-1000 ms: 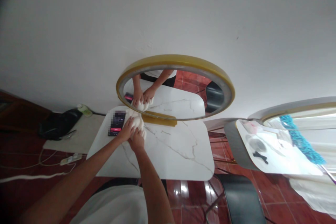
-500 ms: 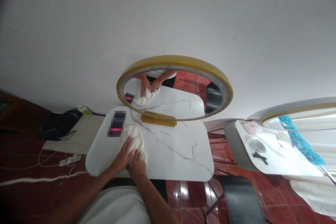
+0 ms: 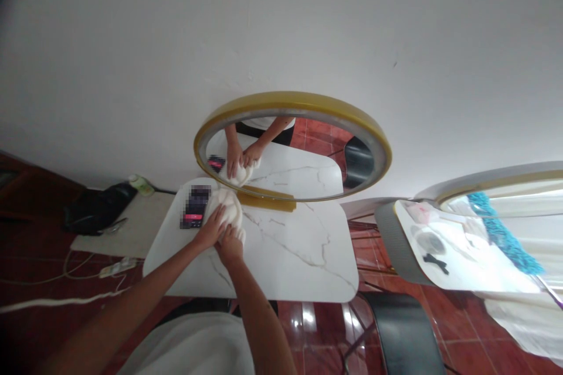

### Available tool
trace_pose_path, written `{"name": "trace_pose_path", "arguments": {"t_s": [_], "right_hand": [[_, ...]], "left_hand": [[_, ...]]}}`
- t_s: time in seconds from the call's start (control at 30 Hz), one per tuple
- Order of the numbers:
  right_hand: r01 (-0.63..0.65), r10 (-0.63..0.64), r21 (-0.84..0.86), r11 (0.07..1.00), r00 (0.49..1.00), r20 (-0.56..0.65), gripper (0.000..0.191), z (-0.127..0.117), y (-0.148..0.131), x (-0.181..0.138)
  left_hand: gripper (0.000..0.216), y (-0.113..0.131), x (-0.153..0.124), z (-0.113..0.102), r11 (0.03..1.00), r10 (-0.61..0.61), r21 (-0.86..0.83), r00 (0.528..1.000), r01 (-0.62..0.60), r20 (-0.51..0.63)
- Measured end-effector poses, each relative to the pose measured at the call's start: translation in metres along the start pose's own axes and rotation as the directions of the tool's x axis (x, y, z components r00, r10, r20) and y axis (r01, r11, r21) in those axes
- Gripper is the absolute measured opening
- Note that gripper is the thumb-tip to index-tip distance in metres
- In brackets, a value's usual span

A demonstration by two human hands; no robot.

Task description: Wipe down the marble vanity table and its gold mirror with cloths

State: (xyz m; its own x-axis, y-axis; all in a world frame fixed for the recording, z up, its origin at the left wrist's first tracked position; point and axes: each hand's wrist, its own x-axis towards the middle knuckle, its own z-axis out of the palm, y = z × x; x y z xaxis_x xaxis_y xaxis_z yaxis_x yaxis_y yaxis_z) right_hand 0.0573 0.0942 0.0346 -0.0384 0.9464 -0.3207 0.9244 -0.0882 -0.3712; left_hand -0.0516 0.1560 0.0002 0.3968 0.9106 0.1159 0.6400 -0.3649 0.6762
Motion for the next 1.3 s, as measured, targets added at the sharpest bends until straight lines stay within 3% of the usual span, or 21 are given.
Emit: {"name": "trace_pose_path", "arguments": {"t_s": [0.17,0.3,0.63,0.73,1.3], "right_hand": [[0.019,-0.019,0.015,1.0,1.0,-0.004,0.07,-0.009,0.0,0.028],[0.012,-0.012,0.037,0.999,1.0,-0.006,0.07,-0.009,0.0,0.028],[0.016,-0.018,0.063,0.998,1.0,0.024,0.071,0.01,0.003,-0.029],[0.016,-0.017,0.043,0.999,0.999,0.037,0.069,0.012,0.002,-0.034],[0.001,-0.001,0.06,0.998,1.0,-0.003,0.069,-0.003,-0.003,0.032]], "left_hand": [[0.056,-0.011,0.028,0.001,1.0,-0.013,0.015,0.999,0.014,-0.03],[0.057,-0.012,0.029,-0.001,1.0,-0.019,0.021,0.999,0.02,-0.033],[0.06,0.004,-0.033,0.002,1.0,-0.005,-0.021,1.0,0.005,0.008],[0.059,0.007,-0.04,0.002,0.999,-0.018,-0.041,1.0,0.018,0.012],[0.056,-0.013,0.027,-0.006,1.0,-0.001,0.003,1.0,0.001,-0.009]]}}
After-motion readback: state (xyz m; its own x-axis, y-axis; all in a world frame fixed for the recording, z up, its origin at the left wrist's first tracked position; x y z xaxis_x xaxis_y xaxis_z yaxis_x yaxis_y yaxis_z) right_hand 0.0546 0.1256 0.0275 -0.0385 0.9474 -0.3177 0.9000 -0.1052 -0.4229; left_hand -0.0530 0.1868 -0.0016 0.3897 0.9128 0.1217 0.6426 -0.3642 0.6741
